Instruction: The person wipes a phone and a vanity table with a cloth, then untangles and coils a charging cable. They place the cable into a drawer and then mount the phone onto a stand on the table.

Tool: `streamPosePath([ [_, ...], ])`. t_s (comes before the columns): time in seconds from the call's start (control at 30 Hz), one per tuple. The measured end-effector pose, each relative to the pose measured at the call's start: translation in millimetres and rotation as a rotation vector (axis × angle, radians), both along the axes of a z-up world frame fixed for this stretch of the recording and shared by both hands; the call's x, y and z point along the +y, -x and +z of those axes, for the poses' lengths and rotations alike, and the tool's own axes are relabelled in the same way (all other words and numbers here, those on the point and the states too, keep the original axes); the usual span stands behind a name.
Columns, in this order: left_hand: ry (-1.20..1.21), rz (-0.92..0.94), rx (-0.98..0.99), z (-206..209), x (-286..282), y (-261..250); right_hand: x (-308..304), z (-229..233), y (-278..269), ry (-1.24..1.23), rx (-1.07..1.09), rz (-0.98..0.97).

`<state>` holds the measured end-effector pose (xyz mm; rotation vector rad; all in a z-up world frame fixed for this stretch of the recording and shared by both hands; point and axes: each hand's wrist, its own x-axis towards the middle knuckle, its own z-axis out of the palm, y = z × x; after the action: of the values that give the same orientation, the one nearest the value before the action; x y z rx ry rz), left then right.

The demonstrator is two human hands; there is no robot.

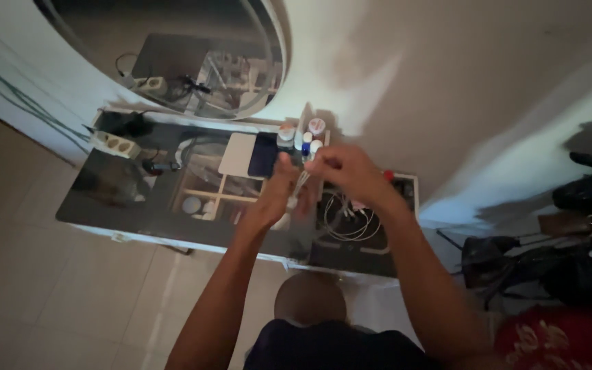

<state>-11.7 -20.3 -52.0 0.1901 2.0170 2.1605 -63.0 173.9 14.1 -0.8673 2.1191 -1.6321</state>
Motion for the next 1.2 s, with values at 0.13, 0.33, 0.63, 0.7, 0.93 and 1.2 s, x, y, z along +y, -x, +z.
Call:
streamPosePath([
  [0.13, -0.343, -0.238, 0.071, 8.1, -3.0, -0.6, 6.9, -11.4, 20.5, 0.055, 0.068, -0.151],
  [0.33, -0.803, -0.142, 0.1, 35.3, 16.7, -11.5, -7.1, -70.0, 24.0, 0.168, -0.131, -0.244],
  [0.63, -0.287, 0.314, 0.407, 42.1, 10.8, -9.8, -18.2, -46.9, -34.9, -0.249, 0.184, -0.067],
  [0.7, -0.044, 0.254, 0.465, 33.2, 3.7, -15.4, -15.1, -20.2, -42.0, -0.201, 0.191, -0.014],
  [0.93, -0.15, -0.028, 0.145, 8.9, 3.1, -23.9, 0.9, 12.6, -13.3, 0.077, 0.029, -0.017],
  [1.2, -0.585, -0.014, 0.101, 29.1, 11.5, -41.8, -2.8, -36.1, -15.1, 0.055, 0.099, -0.087],
])
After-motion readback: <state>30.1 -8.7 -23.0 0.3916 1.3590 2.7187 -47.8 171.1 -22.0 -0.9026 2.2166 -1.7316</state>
